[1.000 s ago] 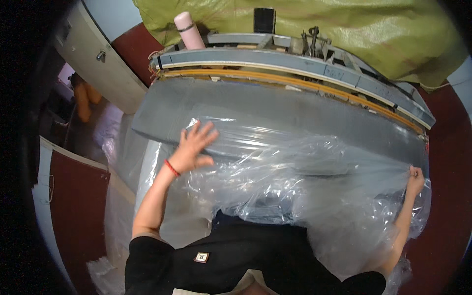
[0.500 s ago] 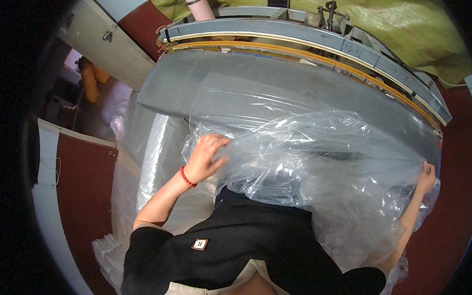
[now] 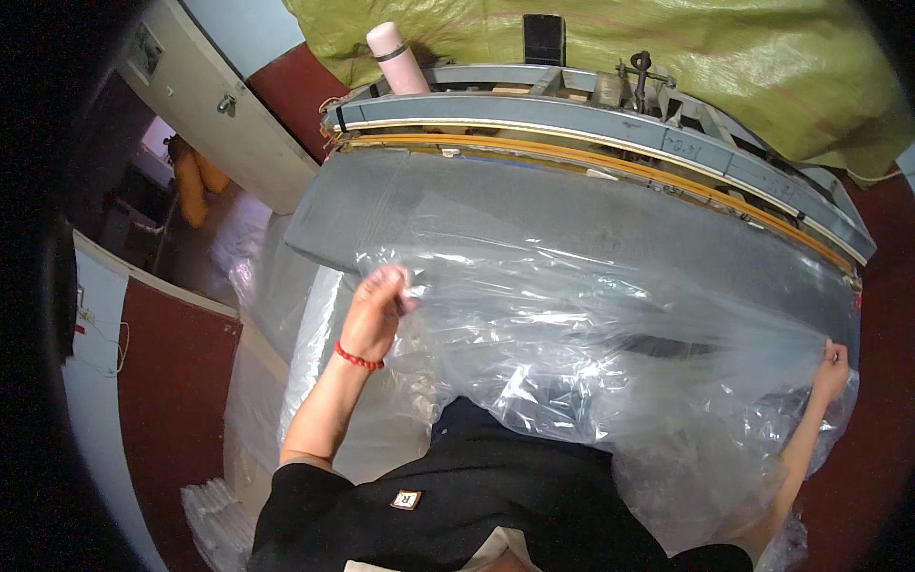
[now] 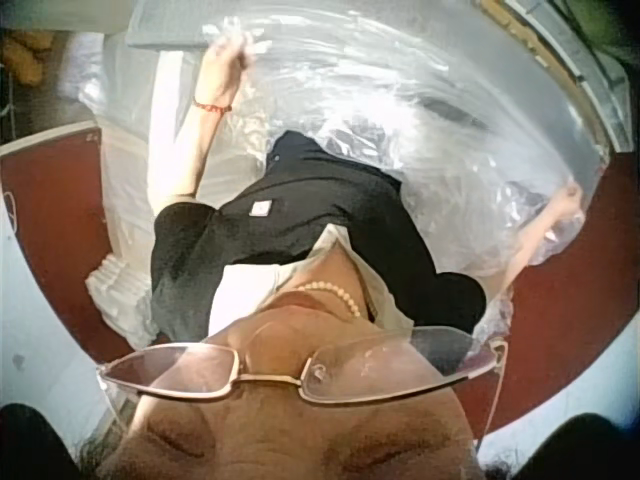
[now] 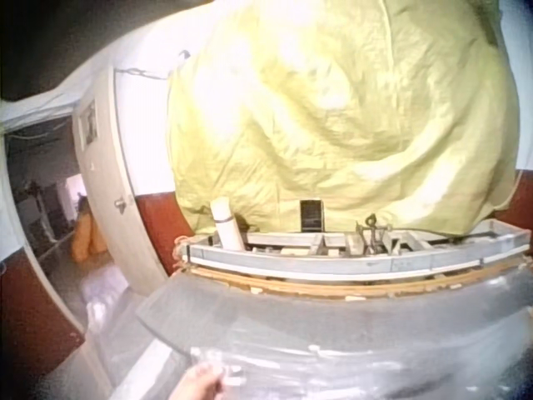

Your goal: Manually pulling and arranging large sheets of transparent plastic film over a metal frame structure.

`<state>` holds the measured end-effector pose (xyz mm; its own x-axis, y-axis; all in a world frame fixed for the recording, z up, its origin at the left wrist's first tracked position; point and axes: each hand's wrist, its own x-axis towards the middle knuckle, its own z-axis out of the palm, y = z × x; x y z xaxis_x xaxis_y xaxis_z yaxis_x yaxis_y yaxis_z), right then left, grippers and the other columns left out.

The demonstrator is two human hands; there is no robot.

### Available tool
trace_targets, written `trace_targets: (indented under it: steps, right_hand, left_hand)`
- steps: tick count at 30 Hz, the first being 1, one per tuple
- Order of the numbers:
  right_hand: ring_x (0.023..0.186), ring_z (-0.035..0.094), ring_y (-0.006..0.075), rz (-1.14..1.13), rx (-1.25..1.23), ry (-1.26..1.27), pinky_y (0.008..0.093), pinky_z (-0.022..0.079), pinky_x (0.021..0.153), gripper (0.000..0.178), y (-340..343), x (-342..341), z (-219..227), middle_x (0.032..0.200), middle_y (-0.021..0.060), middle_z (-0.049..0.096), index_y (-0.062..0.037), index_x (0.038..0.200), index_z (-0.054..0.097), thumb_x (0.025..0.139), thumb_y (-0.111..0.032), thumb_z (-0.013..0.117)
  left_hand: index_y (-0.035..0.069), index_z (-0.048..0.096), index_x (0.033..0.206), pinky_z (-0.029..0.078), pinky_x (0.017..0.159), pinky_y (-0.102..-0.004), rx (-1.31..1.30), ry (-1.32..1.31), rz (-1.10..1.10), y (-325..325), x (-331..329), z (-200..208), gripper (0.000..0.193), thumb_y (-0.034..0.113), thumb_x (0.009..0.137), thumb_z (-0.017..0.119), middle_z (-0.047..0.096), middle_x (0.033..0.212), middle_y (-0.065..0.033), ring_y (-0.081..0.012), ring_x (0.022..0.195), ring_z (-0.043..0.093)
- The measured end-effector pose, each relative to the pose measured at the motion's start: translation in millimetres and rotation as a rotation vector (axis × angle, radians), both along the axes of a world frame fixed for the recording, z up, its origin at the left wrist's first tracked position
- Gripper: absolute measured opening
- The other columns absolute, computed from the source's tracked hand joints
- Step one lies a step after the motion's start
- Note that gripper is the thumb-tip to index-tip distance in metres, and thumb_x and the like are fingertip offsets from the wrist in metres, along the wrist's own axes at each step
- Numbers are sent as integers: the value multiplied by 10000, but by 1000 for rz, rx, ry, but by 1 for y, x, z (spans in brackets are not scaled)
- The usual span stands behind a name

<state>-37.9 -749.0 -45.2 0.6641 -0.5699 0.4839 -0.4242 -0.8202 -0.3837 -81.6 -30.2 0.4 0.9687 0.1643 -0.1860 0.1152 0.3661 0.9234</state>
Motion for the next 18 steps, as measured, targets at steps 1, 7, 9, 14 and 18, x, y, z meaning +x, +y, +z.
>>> trace_targets:
  steps: [1,7,9,14,18]
  right_hand:
    - [596,513,247,-2,0,-1,353,389,550,280,-4,0,-2,687,119,566,-75,777,541,794,-355,544]
    - [571,477,231,34,-5,10,349,377,540,295,-13,4,-7,650,108,535,-70,784,529,793,-365,545]
    - [559,459,220,29,-12,23,348,368,532,297,-6,2,-5,640,105,524,-72,783,525,796,-368,539]
    - [566,469,210,25,-12,0,340,378,544,298,7,-2,3,646,96,534,-77,781,529,800,-374,530]
    - [595,485,212,47,-13,-53,329,389,567,290,-5,-5,-5,669,92,550,-82,783,533,800,-371,532]
  left_hand:
    - [76,504,1035,392,549,-181,-46,-81,55,1,8,11,258,180,808,569,517,881,6,-45,685,479]
    - [62,515,968,344,466,-189,525,-14,204,35,38,-7,210,92,765,558,496,642,20,-44,529,439]
    - [60,515,961,351,470,-197,691,7,227,39,36,-22,219,94,752,573,506,643,16,-51,535,446]
    - [59,463,1043,341,439,-178,481,-9,194,35,34,-5,309,73,754,571,543,714,-7,-45,538,451]
    - [75,387,1160,303,387,-129,67,-539,40,15,29,59,447,25,750,560,537,781,-6,-16,562,441]
